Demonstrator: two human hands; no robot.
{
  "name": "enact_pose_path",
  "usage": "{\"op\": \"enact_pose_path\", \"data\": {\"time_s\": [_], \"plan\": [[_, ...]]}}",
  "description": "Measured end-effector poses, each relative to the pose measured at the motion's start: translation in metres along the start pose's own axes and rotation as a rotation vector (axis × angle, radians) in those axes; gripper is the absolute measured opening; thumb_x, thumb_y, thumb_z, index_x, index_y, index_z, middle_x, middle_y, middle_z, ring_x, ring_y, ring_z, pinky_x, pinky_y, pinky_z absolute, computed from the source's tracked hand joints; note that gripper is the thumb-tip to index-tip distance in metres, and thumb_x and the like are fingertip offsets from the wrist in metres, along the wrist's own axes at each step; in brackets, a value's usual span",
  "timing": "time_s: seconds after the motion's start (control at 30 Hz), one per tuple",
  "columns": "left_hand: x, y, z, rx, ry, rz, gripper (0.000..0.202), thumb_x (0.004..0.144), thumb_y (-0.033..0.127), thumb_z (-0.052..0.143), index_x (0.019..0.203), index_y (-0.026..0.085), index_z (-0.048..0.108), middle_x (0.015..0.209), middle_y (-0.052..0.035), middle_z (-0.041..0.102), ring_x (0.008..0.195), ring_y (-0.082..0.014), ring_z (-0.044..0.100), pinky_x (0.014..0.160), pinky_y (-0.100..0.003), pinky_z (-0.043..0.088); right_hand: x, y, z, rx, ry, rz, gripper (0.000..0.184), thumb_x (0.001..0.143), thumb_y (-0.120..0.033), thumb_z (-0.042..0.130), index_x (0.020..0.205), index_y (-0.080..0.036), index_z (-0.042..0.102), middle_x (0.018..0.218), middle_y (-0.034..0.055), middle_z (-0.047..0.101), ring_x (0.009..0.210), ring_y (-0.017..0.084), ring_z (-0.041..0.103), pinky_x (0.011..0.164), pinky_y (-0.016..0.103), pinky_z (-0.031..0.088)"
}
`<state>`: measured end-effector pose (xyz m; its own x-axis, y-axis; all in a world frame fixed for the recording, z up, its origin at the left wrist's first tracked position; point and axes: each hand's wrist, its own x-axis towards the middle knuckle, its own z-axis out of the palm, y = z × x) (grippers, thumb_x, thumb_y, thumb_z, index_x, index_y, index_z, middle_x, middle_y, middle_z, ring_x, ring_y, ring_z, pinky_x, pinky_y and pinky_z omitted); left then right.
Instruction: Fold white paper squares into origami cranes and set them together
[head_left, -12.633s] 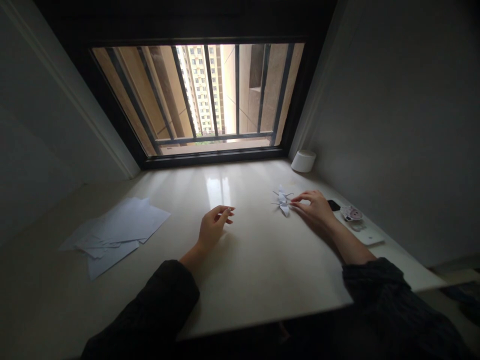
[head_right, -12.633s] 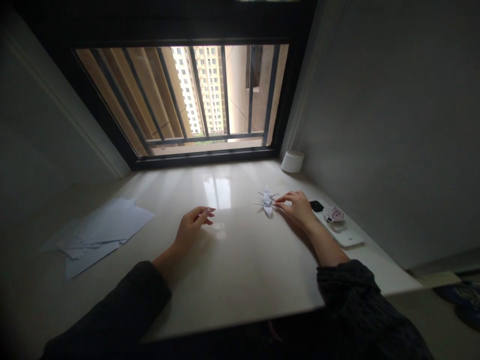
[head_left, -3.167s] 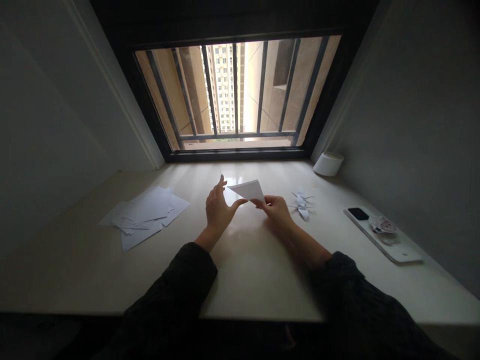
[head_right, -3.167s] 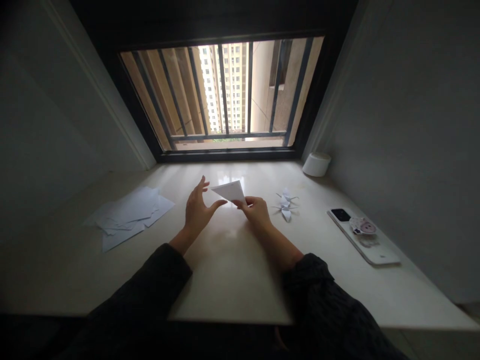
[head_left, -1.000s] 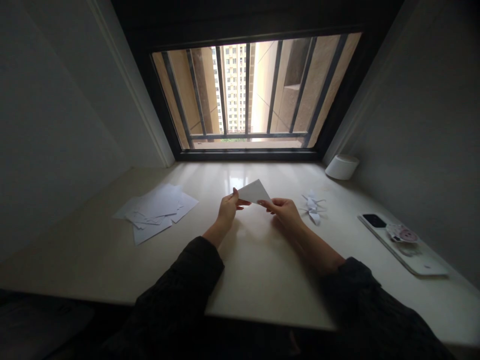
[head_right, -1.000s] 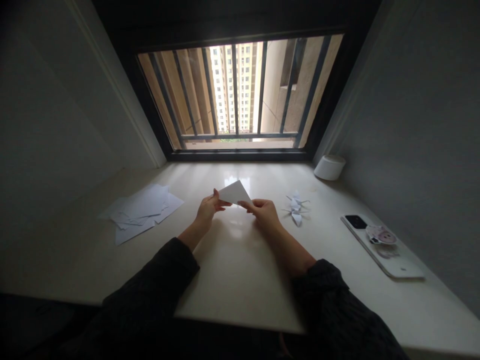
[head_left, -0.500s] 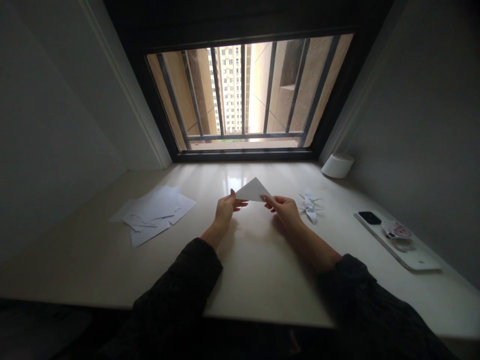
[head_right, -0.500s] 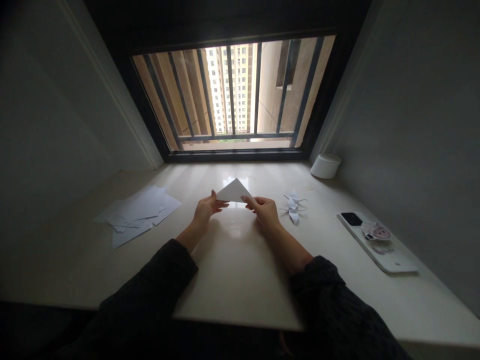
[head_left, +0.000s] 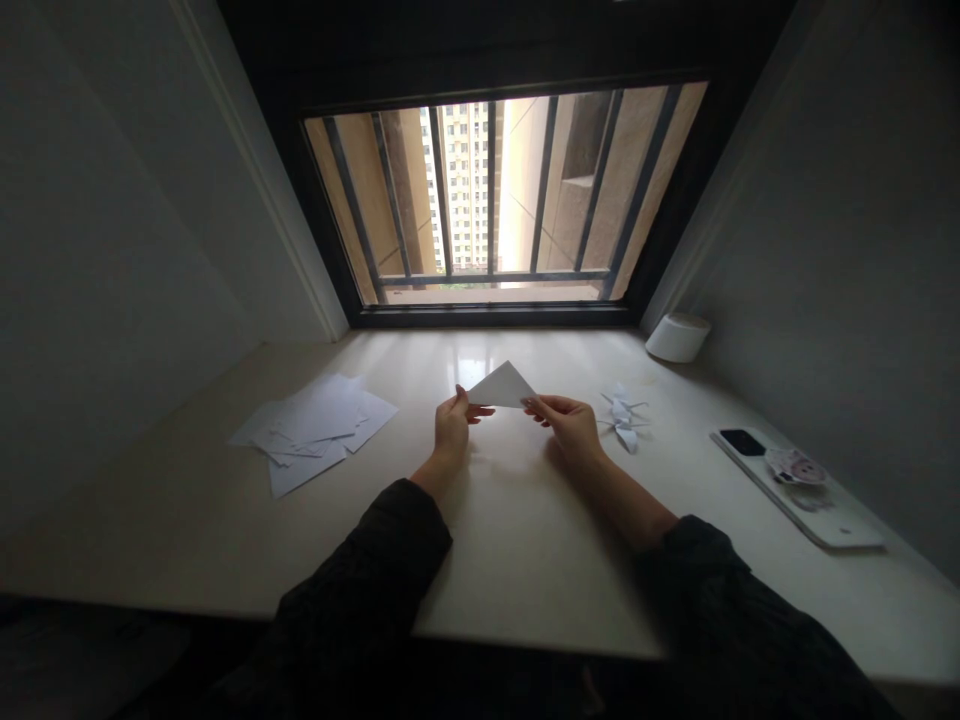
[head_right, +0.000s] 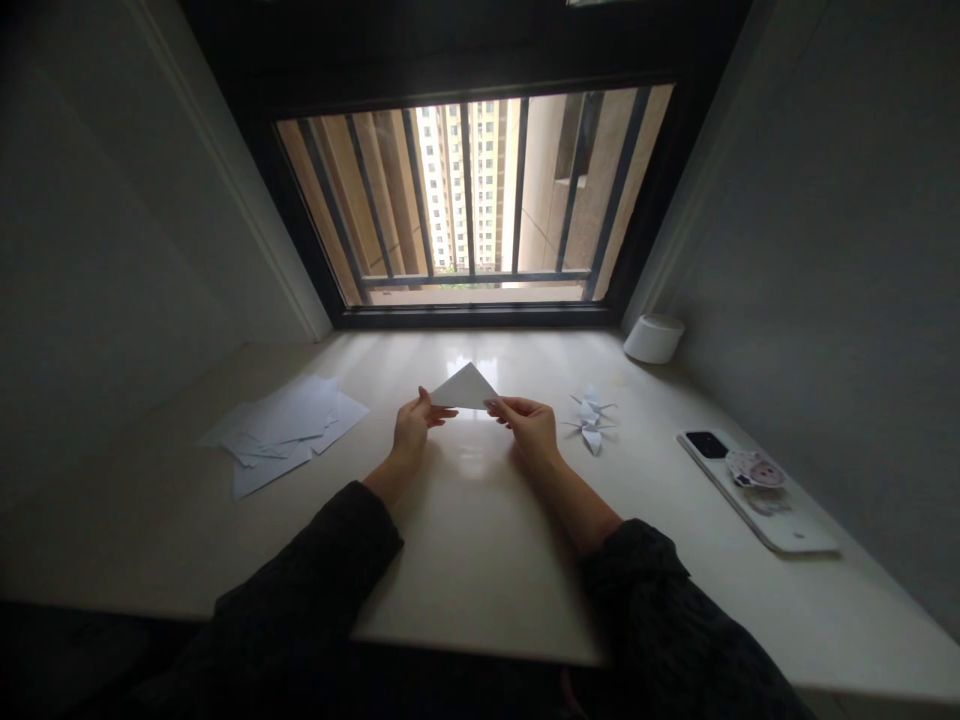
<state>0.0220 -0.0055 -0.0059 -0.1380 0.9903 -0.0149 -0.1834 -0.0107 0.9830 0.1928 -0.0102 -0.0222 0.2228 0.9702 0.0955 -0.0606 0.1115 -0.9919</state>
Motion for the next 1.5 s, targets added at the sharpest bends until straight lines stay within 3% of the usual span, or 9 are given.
{"op": "enact_pose_path", "data": {"time_s": [0.13,0.27,0.4,0.53,0.67,0.8,1.03,1.23,1.5], "plan": [[0.007,0.007,-0.012,-0.026,0.092,-0.018,0.066,0.084,0.065,0.033,0.099,0.011,0.068,0.084,-0.0144,0.072,0.079,-0.0223,0.068,0.066,-0.029,0.043,0.004,0.004,-0.005,0.011,0.029,-0.014,0.037,0.059,-0.047,0.076,0.076,-0.015,0.075,0.065,0.0086,0.071,0.055,0.014,0.056,0.053,0.028,0.042],[0.013,0.016,-0.024,0.033,0.238,0.139,0.06,0.088,0.058,0.03,0.114,0.015,0.063,0.108,-0.0132,0.069,0.096,-0.0219,0.064,0.076,-0.032,0.044,0.007,0.005,-0.009,-0.024,0.08,-0.03,0.038,0.058,-0.049,0.076,0.076,-0.015,0.074,0.063,0.0075,0.071,0.053,0.014,0.056,0.052,0.028,0.043],[0.009,0.016,-0.021,0.266,0.006,0.3,0.047,0.079,0.05,0.058,0.115,0.02,0.064,0.109,-0.0098,0.068,0.104,-0.0229,0.06,0.085,-0.032,0.043,0.003,0.0,-0.004,-0.056,-0.027,-0.07,0.037,0.061,-0.048,0.075,0.078,-0.015,0.075,0.064,0.0066,0.071,0.055,0.015,0.059,0.057,0.029,0.046],[0.008,0.012,-0.016,0.327,-0.186,0.174,0.042,0.07,0.051,0.067,0.093,0.016,0.073,0.091,-0.0085,0.072,0.088,-0.0237,0.064,0.075,-0.031,0.046,0.002,-0.006,0.002,-0.098,-0.077,-0.103,0.045,0.061,-0.046,0.075,0.095,-0.017,0.072,0.063,0.004,0.069,0.063,0.018,0.064,0.062,0.03,0.048],[0.011,0.016,-0.016,0.29,-0.19,0.02,0.044,0.068,0.054,0.066,0.086,0.014,0.073,0.077,-0.0084,0.071,0.072,-0.0197,0.064,0.063,-0.028,0.046,0.005,-0.013,0.007,-0.238,-0.063,-0.165,0.043,0.069,-0.047,0.069,0.103,-0.02,0.071,0.075,0.0051,0.071,0.068,0.018,0.064,0.061,0.029,0.048],[0.009,0.02,-0.018,0.278,-0.178,-0.011,0.045,0.07,0.053,0.065,0.09,0.013,0.073,0.078,-0.0092,0.071,0.07,-0.0181,0.064,0.059,-0.026,0.045,0.003,-0.017,0.012,-0.395,-0.033,-0.377,0.039,0.076,-0.046,0.064,0.107,-0.023,0.069,0.099,0.0075,0.069,0.079,0.019,0.061,0.062,0.03,0.05],[0.007,0.017,-0.021,0.243,-0.156,-0.012,0.045,0.071,0.055,0.063,0.084,0.013,0.073,0.073,-0.009,0.069,0.065,-0.0179,0.063,0.056,-0.027,0.045,-0.001,-0.01,0.006,-0.66,-0.031,-0.729,0.034,0.082,-0.037,0.062,0.115,-0.032,0.065,0.097,0.0062,0.067,0.088,0.023,0.057,0.078,0.039,0.05],[0.007,0.017,-0.024,0.33,-0.149,0.029,0.044,0.073,0.054,0.061,0.084,0.013,0.074,0.07,-0.0088,0.07,0.062,-0.0185,0.062,0.054,-0.027,0.045,-0.004,-0.013,0.004,-0.666,-0.066,-0.765,0.016,0.081,-0.038,0.064,0.092,-0.03,0.073,0.089,0.0054,0.068,0.086,0.023,0.057,0.076,0.037,0.048],[-0.005,0.025,-0.024,0.73,-0.277,0.335,0.041,0.075,0.056,0.058,0.08,0.021,0.077,0.06,-0.0023,0.067,0.061,-0.0194,0.059,0.057,-0.027,0.038,-0.011,-0.018,0.01,-0.714,-0.125,-0.665,0.019,0.075,-0.042,0.069,0.078,-0.023,0.066,0.074,0.0047,0.066,0.075,0.022,0.055,0.07,0.035,0.044]]}}
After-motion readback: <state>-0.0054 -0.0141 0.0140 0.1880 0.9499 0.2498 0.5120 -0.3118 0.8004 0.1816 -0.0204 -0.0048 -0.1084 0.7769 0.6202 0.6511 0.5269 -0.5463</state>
